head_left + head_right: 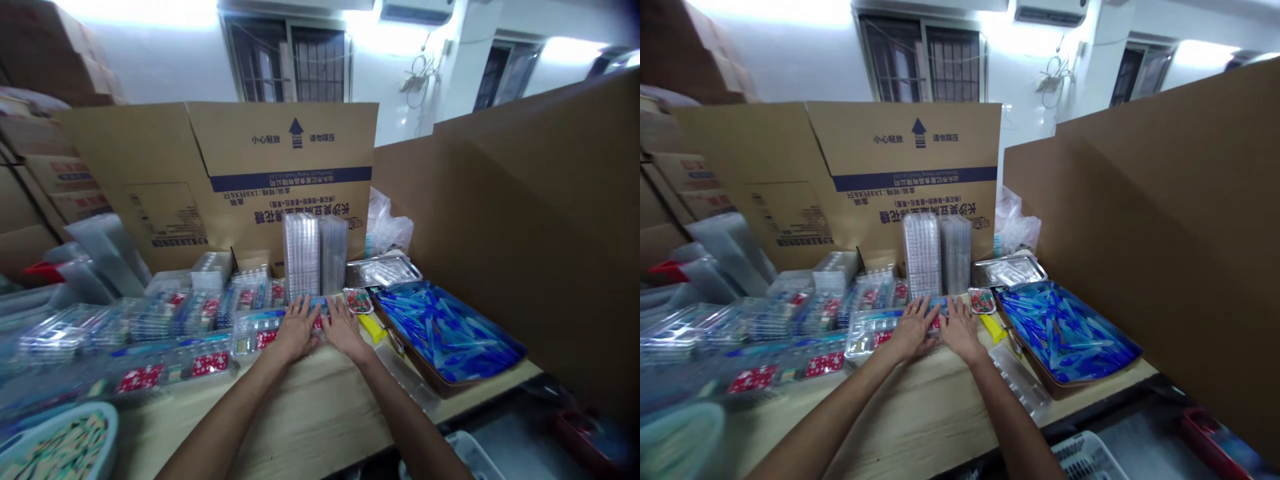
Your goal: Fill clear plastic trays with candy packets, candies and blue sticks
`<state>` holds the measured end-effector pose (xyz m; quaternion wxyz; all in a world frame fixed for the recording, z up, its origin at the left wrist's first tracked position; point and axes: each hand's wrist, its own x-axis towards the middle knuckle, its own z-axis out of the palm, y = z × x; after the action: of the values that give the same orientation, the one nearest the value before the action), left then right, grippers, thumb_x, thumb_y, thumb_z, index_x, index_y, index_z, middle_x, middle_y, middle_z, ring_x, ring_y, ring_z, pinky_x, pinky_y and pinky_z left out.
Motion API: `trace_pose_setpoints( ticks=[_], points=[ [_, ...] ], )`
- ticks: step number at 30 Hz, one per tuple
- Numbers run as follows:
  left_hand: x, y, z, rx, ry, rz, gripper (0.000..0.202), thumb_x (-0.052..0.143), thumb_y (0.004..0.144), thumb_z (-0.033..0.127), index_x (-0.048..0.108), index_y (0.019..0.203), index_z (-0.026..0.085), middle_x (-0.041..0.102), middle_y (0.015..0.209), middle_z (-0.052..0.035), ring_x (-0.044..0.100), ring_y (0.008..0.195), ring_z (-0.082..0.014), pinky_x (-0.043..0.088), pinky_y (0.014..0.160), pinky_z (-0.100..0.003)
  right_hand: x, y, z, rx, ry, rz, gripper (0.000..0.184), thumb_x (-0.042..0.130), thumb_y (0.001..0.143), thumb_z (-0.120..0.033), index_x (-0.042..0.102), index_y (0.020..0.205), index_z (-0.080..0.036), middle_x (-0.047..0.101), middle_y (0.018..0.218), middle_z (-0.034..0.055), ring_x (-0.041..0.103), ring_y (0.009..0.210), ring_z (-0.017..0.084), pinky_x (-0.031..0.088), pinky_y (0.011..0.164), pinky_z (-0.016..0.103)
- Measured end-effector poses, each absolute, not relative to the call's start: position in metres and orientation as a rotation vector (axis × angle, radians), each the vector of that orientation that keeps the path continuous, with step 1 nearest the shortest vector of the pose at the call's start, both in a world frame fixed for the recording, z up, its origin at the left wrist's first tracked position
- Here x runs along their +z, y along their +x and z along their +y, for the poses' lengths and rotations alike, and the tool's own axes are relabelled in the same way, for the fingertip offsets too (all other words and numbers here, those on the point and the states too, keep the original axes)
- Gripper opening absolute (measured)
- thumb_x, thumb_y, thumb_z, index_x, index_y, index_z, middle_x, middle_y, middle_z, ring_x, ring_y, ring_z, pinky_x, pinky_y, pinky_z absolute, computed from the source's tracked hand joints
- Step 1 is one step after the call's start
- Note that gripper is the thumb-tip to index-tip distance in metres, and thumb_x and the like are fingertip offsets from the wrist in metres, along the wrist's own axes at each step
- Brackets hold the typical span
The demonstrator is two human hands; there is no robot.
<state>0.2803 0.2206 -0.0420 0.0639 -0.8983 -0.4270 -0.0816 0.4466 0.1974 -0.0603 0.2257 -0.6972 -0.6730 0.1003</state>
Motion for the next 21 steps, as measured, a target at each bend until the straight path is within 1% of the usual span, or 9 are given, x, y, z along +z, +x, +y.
trace_pose_setpoints(
  ticks=[3,7,11,13,15,17,19,21],
  points=[
    [-0.039,0.282,0.214,-0.264,-2.693,-1.295,0.088,0.072,0.078,0.035,0.035,0.156,0.02,0.026,0.165,-0.0215,0.02,0.154,-0.0423,0.021,0.121,-0.059,-0.063,0.448,0.197,0.249,-1.916,-1.858,0.063,0.034,0.104,-0.043,0.025,0.162,-0.019,0.024,0.166,0.0187,0.027,0.151,0.034,0.028,0.117,0.056],
    [-0.032,0.287,0.199,-0.275,-2.674,-1.296,0.085,0.069,0.078,0.026,0.036,0.155,0.016,0.033,0.162,-0.0218,0.018,0.154,-0.0409,0.018,0.123,-0.058,-0.062,0.449,0.188,0.191,-1.921,-1.877,0.062,0.036,0.105,-0.039,0.024,0.162,-0.019,0.021,0.166,0.0205,0.024,0.153,0.035,0.027,0.119,0.054],
    [-0.03,0.294,0.182,-0.362,-2.733,-1.327,0.083,0.064,0.078,0.017,0.034,0.155,0.009,0.028,0.164,-0.0252,0.014,0.155,-0.0395,0.011,0.124,-0.059,-0.062,0.45,0.177,0.167,-1.932,-1.872,0.061,0.038,0.104,-0.035,0.026,0.162,-0.021,0.021,0.167,0.0203,0.027,0.151,0.035,0.03,0.117,0.054],
    [-0.032,0.297,0.177,-0.462,-2.769,-1.362,0.079,0.06,0.08,0.015,0.034,0.155,0.008,0.023,0.165,-0.0258,0.012,0.156,-0.0388,0.009,0.124,-0.06,-0.065,0.452,0.175,0.163,-1.934,-1.844,0.061,0.038,0.104,-0.034,0.026,0.162,-0.021,0.021,0.166,0.0208,0.028,0.151,0.036,0.033,0.116,0.055],
    [-0.036,0.299,0.175,-0.539,-2.78,-1.395,0.074,0.055,0.083,0.013,0.036,0.154,0.009,0.021,0.166,-0.0252,0.012,0.156,-0.038,0.01,0.124,-0.062,-0.068,0.454,0.174,0.171,-1.922,-1.817,0.061,0.037,0.104,-0.034,0.025,0.162,-0.019,0.02,0.166,0.0225,0.027,0.151,0.037,0.035,0.114,0.057],
    [-0.038,0.3,0.175,-0.538,-2.754,-1.409,0.069,0.052,0.085,0.011,0.038,0.152,0.008,0.022,0.166,-0.0243,0.014,0.156,-0.0367,0.012,0.124,-0.061,-0.071,0.456,0.174,0.189,-1.898,-1.794,0.062,0.033,0.104,-0.035,0.023,0.162,-0.017,0.019,0.166,0.0234,0.026,0.151,0.037,0.035,0.113,0.059],
    [-0.04,0.3,0.173,-0.48,-2.702,-1.381,0.066,0.051,0.087,0.012,0.039,0.152,0.009,0.021,0.166,-0.0234,0.015,0.156,-0.036,0.014,0.124,-0.059,-0.074,0.46,0.175,0.215,-1.874,-1.756,0.063,0.03,0.103,-0.038,0.022,0.162,-0.017,0.018,0.166,0.022,0.027,0.151,0.037,0.035,0.114,0.06],
    [-0.042,0.299,0.166,-0.434,-2.667,-1.304,0.066,0.054,0.088,0.017,0.039,0.152,0.008,0.021,0.166,-0.0234,0.016,0.156,-0.0375,0.017,0.123,-0.059,-0.078,0.468,0.175,0.262,-1.862,-1.7,0.064,0.025,0.103,-0.042,0.02,0.163,-0.02,0.019,0.167,0.0187,0.026,0.152,0.036,0.034,0.114,0.061]
  ],
)
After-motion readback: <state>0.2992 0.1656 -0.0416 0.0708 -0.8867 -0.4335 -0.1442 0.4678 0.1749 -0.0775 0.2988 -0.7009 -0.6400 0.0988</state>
